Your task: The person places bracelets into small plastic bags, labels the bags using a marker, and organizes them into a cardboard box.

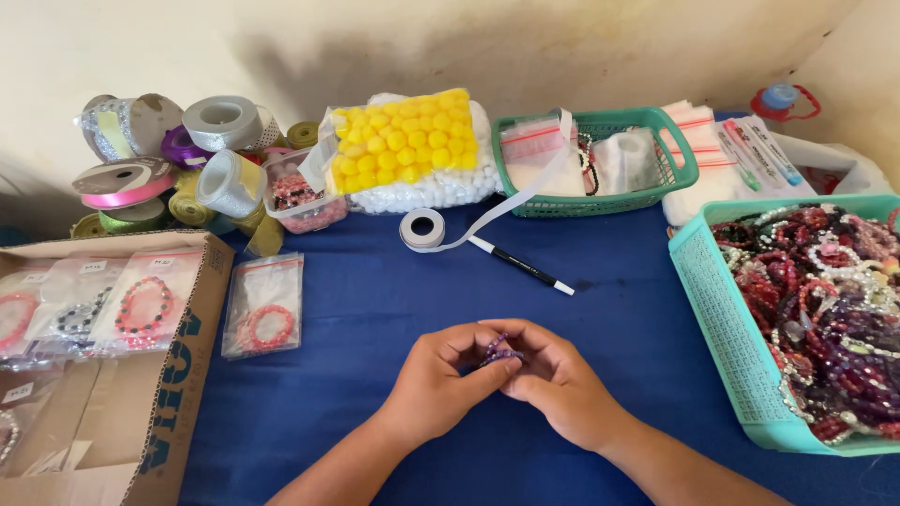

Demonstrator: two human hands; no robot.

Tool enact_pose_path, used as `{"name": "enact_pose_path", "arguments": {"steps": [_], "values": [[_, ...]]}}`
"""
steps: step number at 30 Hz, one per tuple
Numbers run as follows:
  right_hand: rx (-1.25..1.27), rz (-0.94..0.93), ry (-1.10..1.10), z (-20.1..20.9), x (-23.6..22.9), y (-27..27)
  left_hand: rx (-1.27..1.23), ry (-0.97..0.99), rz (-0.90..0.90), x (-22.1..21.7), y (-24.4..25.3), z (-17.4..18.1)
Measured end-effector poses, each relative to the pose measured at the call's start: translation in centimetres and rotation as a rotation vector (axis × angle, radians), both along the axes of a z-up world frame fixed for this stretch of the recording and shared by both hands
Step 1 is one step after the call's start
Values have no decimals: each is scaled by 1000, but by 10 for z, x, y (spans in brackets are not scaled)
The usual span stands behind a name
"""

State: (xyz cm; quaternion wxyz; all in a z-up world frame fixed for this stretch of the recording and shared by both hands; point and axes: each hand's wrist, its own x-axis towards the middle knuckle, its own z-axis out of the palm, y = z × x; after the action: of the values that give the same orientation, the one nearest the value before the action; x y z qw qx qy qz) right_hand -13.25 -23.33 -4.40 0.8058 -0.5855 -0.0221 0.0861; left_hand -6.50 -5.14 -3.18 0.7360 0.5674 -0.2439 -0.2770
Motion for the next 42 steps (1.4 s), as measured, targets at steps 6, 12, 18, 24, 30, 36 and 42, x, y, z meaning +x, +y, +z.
{"name": "enact_pose_path", "arguments": {"steps": [6, 12, 18, 24, 30, 36, 42], "values": [[-3, -119, -40, -14, 4, 4, 261, -751, 352, 6, 4, 18], [-85, -242, 109, -3, 4, -1, -24, -10, 38, 15, 6, -9], [-1, -340, 38, -3, 2, -1, 192, -584, -13, 3, 5, 22], [-282, -214, -11, 7, 5, 2, 18, -371, 90, 13, 8, -2], [-324, -190, 14, -8, 9, -15, 282, -406, 338, 3, -3, 9], [-313, -233, -54, 0, 14, -11, 386, -263, 404, 3, -1, 24], [-659, -315, -12, 29, 10, 1, 637, -440, 424, 7, 3, 22]]}}
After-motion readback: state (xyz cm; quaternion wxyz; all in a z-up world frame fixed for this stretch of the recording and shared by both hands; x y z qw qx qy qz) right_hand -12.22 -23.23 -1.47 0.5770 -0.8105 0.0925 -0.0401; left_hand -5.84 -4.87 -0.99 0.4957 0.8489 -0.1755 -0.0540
